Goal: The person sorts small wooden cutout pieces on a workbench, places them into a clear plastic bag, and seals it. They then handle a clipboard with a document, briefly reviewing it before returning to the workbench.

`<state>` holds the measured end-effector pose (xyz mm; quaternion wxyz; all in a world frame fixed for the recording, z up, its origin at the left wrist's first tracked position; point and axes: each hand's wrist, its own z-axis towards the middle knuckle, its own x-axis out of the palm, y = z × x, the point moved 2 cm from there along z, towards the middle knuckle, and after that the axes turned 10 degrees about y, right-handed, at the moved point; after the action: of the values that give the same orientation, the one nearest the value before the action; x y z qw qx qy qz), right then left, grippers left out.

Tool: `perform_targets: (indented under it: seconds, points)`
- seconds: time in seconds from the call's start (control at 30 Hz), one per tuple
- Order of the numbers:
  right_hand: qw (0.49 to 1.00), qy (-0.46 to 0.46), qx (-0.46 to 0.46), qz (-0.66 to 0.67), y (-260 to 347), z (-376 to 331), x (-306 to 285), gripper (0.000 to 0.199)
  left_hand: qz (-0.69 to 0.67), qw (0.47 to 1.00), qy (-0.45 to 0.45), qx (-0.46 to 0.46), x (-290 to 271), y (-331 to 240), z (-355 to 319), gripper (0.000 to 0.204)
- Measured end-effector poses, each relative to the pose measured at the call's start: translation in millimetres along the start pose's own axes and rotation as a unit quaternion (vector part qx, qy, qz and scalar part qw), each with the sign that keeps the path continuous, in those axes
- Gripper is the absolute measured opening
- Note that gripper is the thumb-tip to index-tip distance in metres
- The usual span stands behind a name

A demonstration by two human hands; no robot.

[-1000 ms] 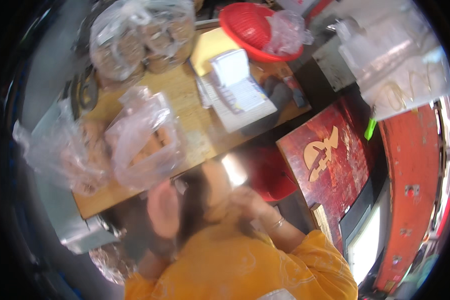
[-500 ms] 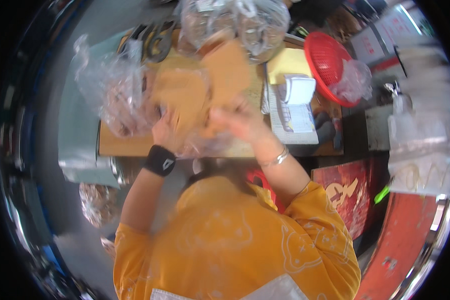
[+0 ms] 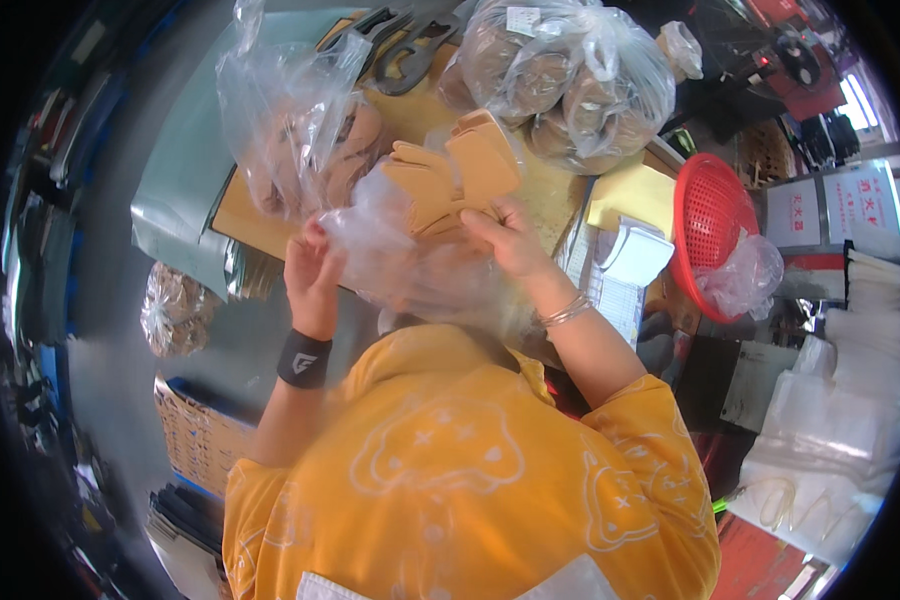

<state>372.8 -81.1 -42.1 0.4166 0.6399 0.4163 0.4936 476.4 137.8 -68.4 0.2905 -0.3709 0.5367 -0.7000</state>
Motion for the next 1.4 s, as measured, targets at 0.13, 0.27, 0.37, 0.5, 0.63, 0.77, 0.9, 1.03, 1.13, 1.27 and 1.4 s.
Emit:
perform_targets:
  seconds: [0.13,0.27,0.37,0.5,0.63,0.77,0.9,1.03,1.13,1.27,1.4]
  points:
    - [0.999,0.044,-0.010,-0.028,-5.8,4.3,-9.6,0.014,0.339,0.933,0.003,0.124,41.6,-21.9,27.3,0.033]
    - [0.992,0.062,-0.099,0.041,0.4,18.7,-7.6,0.012,0.394,0.901,0.156,-0.098,52.5,-31.3,48.9,0.026]
    - [0.983,0.014,-0.158,0.093,3.6,36.8,1.5,0.016,0.144,0.961,0.094,-0.217,39.4,-41.7,40.6,0.024]
    - [0.961,0.019,-0.213,0.172,-0.9,59.4,27.5,0.024,-0.035,0.991,0.066,-0.107,35.7,-63.3,28.6,0.024]
    - [0.966,0.092,-0.207,0.127,-8.5,64.4,35.8,0.025,-0.075,0.995,0.040,-0.056,36.4,-86.3,25.8,0.042]
    - [0.978,0.121,-0.119,-0.118,-16.7,31.2,12.2,0.023,-0.038,0.999,0.022,0.013,29.2,-93.5,35.0,0.051]
    - [0.971,0.172,0.128,-0.104,-27.3,-22.4,-20.1,0.031,-0.022,1.000,0.008,0.020,25.6,-83.0,35.1,0.055]
    - [0.925,0.163,0.253,-0.233,-30.1,-48.1,-42.7,0.030,-0.001,0.991,0.131,-0.020,33.4,-76.8,28.9,0.063]
    - [0.967,0.088,0.148,-0.186,-29.1,-35.5,-45.3,0.028,-0.002,0.990,0.142,-0.027,36.5,-78.8,27.0,0.068]
    - [0.935,0.225,0.153,-0.228,-37.4,-4.2,-28.8,0.029,0.010,0.992,0.125,-0.032,38.0,-84.1,27.4,0.070]
    - [0.938,0.178,0.291,-0.056,-60.0,22.2,-6.1,0.027,0.024,0.988,0.147,-0.045,40.4,-86.4,25.3,0.072]
